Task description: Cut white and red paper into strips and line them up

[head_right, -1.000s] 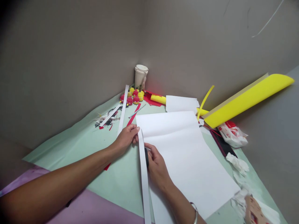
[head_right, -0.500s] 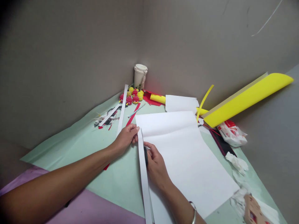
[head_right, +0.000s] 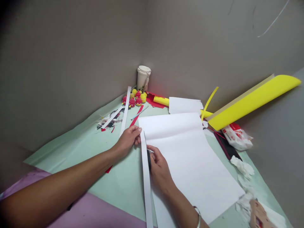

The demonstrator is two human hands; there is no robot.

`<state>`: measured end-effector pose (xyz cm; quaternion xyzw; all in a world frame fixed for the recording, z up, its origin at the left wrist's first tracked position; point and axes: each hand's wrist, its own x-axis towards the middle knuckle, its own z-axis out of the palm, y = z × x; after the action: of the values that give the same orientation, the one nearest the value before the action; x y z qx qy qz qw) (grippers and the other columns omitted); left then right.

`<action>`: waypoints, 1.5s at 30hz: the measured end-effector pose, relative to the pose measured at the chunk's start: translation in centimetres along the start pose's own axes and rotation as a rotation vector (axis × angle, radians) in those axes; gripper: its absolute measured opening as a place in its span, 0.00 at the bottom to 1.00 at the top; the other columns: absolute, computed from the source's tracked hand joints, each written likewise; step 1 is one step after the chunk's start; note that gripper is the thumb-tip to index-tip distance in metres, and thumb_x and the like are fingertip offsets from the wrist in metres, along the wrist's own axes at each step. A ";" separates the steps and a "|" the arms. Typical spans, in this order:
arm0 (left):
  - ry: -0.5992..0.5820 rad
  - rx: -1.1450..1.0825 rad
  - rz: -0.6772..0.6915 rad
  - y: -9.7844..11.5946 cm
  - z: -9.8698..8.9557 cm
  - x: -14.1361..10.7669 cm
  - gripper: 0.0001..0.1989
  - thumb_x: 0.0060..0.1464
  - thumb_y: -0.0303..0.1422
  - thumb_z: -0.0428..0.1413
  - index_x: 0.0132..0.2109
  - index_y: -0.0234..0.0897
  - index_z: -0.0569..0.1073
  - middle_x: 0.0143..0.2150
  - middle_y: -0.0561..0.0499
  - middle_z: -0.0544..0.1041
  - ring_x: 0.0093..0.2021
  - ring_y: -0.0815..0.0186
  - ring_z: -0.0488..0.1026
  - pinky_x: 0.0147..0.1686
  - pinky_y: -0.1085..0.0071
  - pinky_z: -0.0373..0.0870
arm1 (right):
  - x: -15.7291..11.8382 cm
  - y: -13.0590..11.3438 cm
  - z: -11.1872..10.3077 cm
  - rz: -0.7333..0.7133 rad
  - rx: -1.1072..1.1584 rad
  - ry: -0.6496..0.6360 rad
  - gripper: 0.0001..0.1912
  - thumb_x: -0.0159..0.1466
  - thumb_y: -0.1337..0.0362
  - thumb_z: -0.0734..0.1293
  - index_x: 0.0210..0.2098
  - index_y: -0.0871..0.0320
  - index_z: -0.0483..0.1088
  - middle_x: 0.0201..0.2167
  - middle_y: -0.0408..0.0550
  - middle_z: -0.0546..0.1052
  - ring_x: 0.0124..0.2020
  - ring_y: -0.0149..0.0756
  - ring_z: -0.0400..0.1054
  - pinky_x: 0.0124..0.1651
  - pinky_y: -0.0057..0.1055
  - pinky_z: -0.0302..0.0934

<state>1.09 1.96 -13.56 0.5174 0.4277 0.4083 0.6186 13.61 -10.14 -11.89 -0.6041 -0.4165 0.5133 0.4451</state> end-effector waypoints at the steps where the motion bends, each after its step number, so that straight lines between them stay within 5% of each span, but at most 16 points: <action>1: 0.000 0.005 0.003 0.0 0.0 0.0 0.10 0.59 0.37 0.52 0.32 0.37 0.64 0.18 0.56 0.69 0.17 0.73 0.62 0.21 0.77 0.58 | 0.0 0.0 0.0 0.003 0.005 0.000 0.28 0.62 0.47 0.65 0.56 0.55 0.67 0.21 0.37 0.62 0.23 0.30 0.54 0.25 0.26 0.52; 33: 0.008 0.065 0.031 -0.7 -0.2 0.3 0.11 0.59 0.40 0.52 0.32 0.38 0.64 0.19 0.56 0.69 0.18 0.71 0.62 0.21 0.76 0.59 | 0.7 0.0 -0.8 0.012 -0.083 -0.090 0.22 0.66 0.51 0.62 0.57 0.49 0.65 0.25 0.38 0.69 0.20 0.29 0.56 0.25 0.28 0.53; 45: 0.015 0.048 0.018 -0.1 0.0 0.0 0.10 0.60 0.38 0.51 0.32 0.38 0.64 0.19 0.56 0.68 0.18 0.72 0.62 0.21 0.76 0.59 | 0.6 -0.6 0.1 -0.001 0.052 -0.056 0.24 0.64 0.49 0.65 0.56 0.53 0.67 0.24 0.38 0.66 0.23 0.30 0.55 0.26 0.27 0.53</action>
<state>1.07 1.95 -13.68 0.5328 0.4372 0.4076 0.5990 13.53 -9.40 -11.49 -0.5775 -0.4159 0.5403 0.4490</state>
